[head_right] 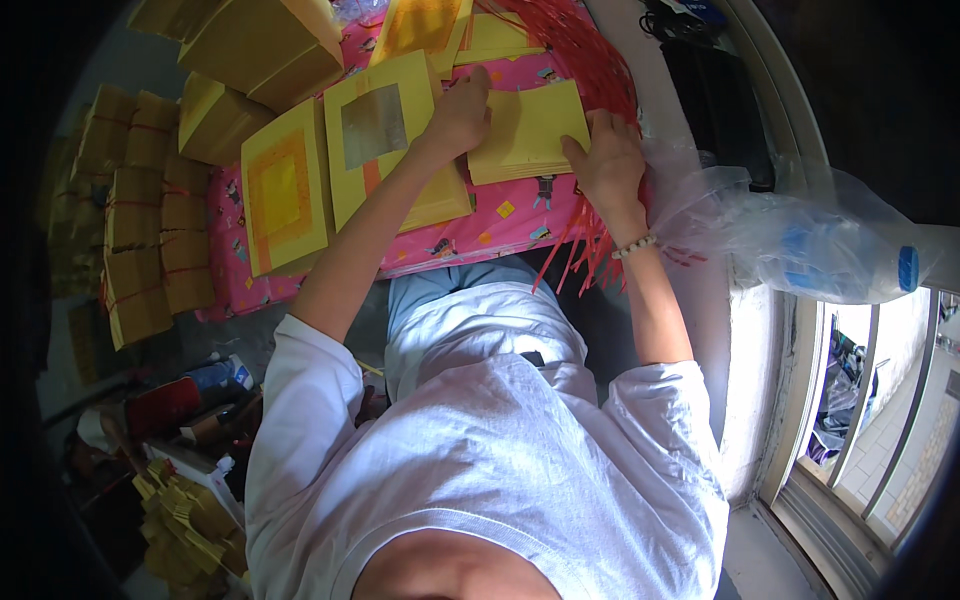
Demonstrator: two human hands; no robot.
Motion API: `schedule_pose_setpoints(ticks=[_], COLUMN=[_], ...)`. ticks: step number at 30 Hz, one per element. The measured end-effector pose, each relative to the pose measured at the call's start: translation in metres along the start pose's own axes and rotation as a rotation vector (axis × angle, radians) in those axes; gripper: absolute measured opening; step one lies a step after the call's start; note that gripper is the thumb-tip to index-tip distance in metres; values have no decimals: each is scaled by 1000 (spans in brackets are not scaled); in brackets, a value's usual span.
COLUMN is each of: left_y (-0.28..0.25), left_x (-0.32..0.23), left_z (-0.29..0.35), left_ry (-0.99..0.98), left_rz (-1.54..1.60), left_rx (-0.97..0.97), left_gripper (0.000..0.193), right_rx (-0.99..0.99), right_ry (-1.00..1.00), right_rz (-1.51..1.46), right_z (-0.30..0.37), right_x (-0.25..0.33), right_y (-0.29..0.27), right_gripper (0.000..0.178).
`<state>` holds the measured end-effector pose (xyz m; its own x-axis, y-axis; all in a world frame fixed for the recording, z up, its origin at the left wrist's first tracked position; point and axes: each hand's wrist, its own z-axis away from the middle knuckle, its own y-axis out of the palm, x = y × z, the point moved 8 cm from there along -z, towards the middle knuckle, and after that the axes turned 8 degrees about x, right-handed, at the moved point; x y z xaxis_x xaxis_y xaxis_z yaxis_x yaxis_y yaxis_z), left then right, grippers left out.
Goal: Folding and stacking yellow joss papers on a workspace.
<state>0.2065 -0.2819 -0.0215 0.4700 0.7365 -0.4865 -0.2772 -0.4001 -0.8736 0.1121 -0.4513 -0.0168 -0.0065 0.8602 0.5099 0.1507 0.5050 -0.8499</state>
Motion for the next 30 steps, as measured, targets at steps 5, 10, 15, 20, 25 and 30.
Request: schedule_pose_setpoints(ticks=[5,10,15,20,25,30], left_y=[3,-24,-60,-96,-95,-92], left_x=[-4,-17,-22,7,22,28], left_z=[-2,15,57,132,184,206], left_ry=[-77,67,100,47,22,39], left_rz=[-65,-279,70,202,201,144], left_rx=[-4,-310,-299,-312,-144,-137], left_gripper=[42,46,38,32,35,44], right_rx=[82,148,89,-195,87,334], right_ry=[97,136,147,-129,-319,-738], right_rz=[-204,-527,-691,-478,-480,-146], right_z=[-6,-13,-17,-9,7,32], right_x=[-25,-43,-45,38,110,185], right_y=[12,27,17,-42,-31,16], right_gripper=[43,45,42,31,25,41])
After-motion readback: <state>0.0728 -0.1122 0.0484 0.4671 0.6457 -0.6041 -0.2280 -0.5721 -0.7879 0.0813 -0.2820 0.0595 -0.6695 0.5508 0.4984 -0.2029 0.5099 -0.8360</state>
